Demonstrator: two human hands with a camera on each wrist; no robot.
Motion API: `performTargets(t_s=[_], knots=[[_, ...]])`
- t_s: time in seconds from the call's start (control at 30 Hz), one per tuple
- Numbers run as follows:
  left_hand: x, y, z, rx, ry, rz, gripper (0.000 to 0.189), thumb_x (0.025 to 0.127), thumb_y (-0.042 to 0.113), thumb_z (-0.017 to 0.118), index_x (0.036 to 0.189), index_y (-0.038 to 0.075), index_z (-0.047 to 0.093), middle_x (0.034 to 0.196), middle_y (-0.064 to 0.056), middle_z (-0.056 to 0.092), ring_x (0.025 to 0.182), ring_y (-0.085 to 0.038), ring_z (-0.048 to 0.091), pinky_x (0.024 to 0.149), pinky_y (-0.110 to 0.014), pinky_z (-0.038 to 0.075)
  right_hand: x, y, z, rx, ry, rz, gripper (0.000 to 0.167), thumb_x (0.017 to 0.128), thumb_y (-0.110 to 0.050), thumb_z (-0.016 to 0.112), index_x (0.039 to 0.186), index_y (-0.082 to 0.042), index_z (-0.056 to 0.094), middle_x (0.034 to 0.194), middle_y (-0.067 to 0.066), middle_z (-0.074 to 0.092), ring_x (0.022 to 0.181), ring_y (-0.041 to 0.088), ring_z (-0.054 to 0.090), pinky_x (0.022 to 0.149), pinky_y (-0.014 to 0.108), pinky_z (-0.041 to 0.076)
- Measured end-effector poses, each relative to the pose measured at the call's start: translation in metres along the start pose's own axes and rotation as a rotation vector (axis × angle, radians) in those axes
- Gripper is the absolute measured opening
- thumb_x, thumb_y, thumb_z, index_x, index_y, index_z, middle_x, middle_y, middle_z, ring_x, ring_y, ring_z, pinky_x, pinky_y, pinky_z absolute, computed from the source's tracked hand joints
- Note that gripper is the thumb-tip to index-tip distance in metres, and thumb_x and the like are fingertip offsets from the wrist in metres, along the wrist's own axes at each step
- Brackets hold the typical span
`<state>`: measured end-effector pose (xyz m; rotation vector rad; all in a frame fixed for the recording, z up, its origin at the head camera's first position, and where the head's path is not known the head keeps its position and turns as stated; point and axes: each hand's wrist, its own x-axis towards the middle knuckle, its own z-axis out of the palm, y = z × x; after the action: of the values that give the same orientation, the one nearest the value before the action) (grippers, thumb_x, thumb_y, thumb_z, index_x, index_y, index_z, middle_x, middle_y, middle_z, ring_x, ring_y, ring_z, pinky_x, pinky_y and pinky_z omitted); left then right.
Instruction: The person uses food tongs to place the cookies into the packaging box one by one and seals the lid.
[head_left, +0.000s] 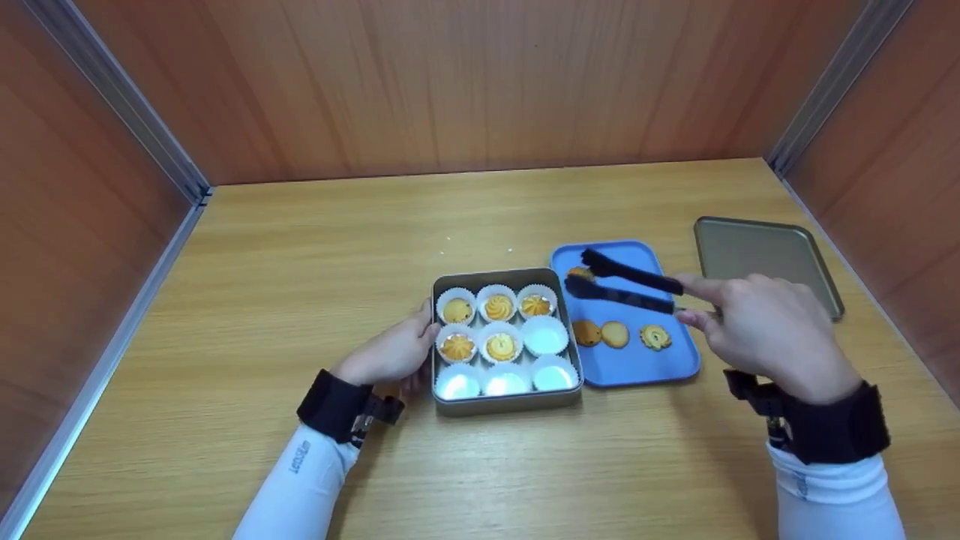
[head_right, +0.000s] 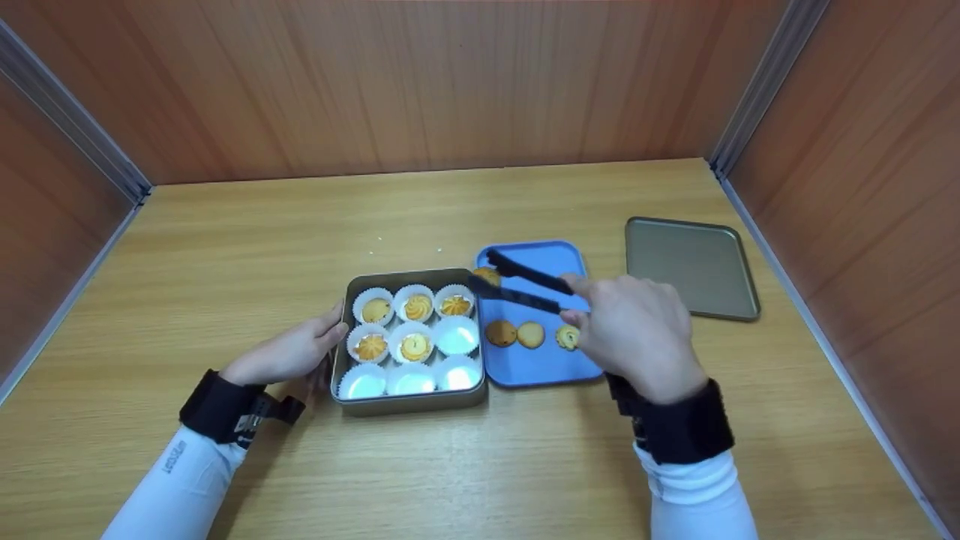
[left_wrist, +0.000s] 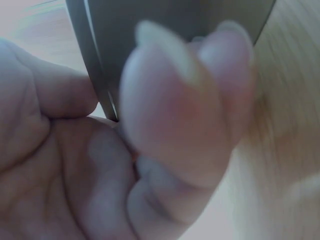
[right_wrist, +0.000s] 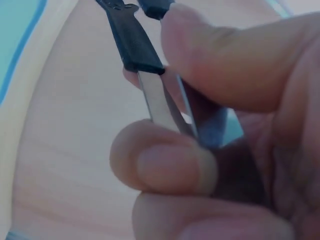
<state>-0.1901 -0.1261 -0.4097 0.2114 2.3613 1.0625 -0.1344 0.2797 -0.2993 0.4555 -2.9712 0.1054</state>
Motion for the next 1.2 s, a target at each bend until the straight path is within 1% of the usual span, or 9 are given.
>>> performTargets(t_s=[0.1,0.27,0.43,0.53,0.67,0.87,1.03,1.2], knots=[[0.001,0.0,0.0,-0.002,-0.003,0.001,0.063,0.11,0.032,0.031,0.159,0.01,-0.002,0.067,-0.019,0.061,0.05,-0.031,0.058,0.046,-0.042,0.053,0.002,-0.015,0.005,-0.021,-0.009,-0.063,0.045,0.092,-0.033,0.071,0.134,-0.019,0.065,0.05,-0.006,0.034,0.044,0.012,0.026,0.038,0.026,0.02],[0.002,0.002,0.002,-0.01,-0.002,-0.005,0.064,0.11,0.034,0.031,0.159,0.013,-0.003,0.068,-0.019,0.062,0.05,-0.03,0.059,0.047,-0.043,0.053,0.008,-0.036,0.013,-0.061,-0.059,-0.144,0.043,0.091,-0.033,0.072,0.133,-0.022,0.066,0.049,-0.007,0.031,0.044,0.011,0.022,0.038,0.026,0.02],[0.003,0.003,0.003,-0.011,-0.007,-0.013,0.063,0.11,0.034,0.031,0.16,0.016,-0.003,0.065,-0.016,0.06,0.048,-0.028,0.058,0.047,-0.043,0.053,0.013,-0.048,0.014,-0.115,-0.093,-0.177,0.04,0.091,-0.032,0.073,0.129,-0.023,0.069,0.049,-0.007,0.03,0.043,0.013,0.024,0.038,0.026,0.021],[0.003,0.004,0.003,0.001,-0.003,0.005,0.063,0.11,0.032,0.031,0.159,0.013,-0.003,0.063,-0.016,0.059,0.046,-0.028,0.057,0.046,-0.043,0.053,0.015,-0.051,0.013,-0.151,-0.098,-0.192,0.037,0.09,-0.03,0.073,0.126,-0.022,0.07,0.049,-0.006,0.032,0.042,0.014,0.029,0.037,0.027,0.023],[0.005,0.004,0.003,0.008,-0.001,0.033,0.064,0.11,0.03,0.031,0.158,0.009,-0.005,0.063,-0.016,0.06,0.044,-0.027,0.057,0.044,-0.042,0.053,0.018,-0.054,0.012,-0.191,-0.103,-0.202,0.034,0.088,-0.03,0.075,0.121,-0.02,0.071,0.048,-0.004,0.037,0.042,0.016,0.035,0.036,0.028,0.028],[0.007,0.004,0.004,0.007,-0.005,0.018,0.064,0.11,0.032,0.031,0.158,0.01,-0.005,0.067,-0.017,0.061,0.048,-0.028,0.058,0.045,-0.041,0.053,0.022,-0.057,0.012,-0.225,-0.146,-0.199,0.034,0.087,-0.032,0.075,0.118,-0.018,0.071,0.05,-0.003,0.04,0.043,0.016,0.038,0.037,0.028,0.03],[0.008,0.006,0.004,0.014,-0.009,0.018,0.065,0.11,0.032,0.031,0.158,0.01,-0.005,0.068,-0.018,0.062,0.048,-0.028,0.058,0.046,-0.041,0.053,0.022,-0.059,0.01,-0.235,-0.2,-0.173,0.038,0.089,-0.032,0.074,0.123,-0.016,0.07,0.05,-0.002,0.04,0.043,0.016,0.035,0.036,0.026,0.029],[0.008,0.006,0.004,0.002,-0.009,0.023,0.064,0.11,0.031,0.031,0.158,0.01,-0.005,0.067,-0.017,0.061,0.048,-0.028,0.058,0.045,-0.04,0.052,0.021,-0.057,0.002,-0.219,-0.209,-0.147,0.043,0.09,-0.035,0.073,0.129,-0.018,0.068,0.049,-0.004,0.034,0.043,0.014,0.028,0.037,0.026,0.026]])
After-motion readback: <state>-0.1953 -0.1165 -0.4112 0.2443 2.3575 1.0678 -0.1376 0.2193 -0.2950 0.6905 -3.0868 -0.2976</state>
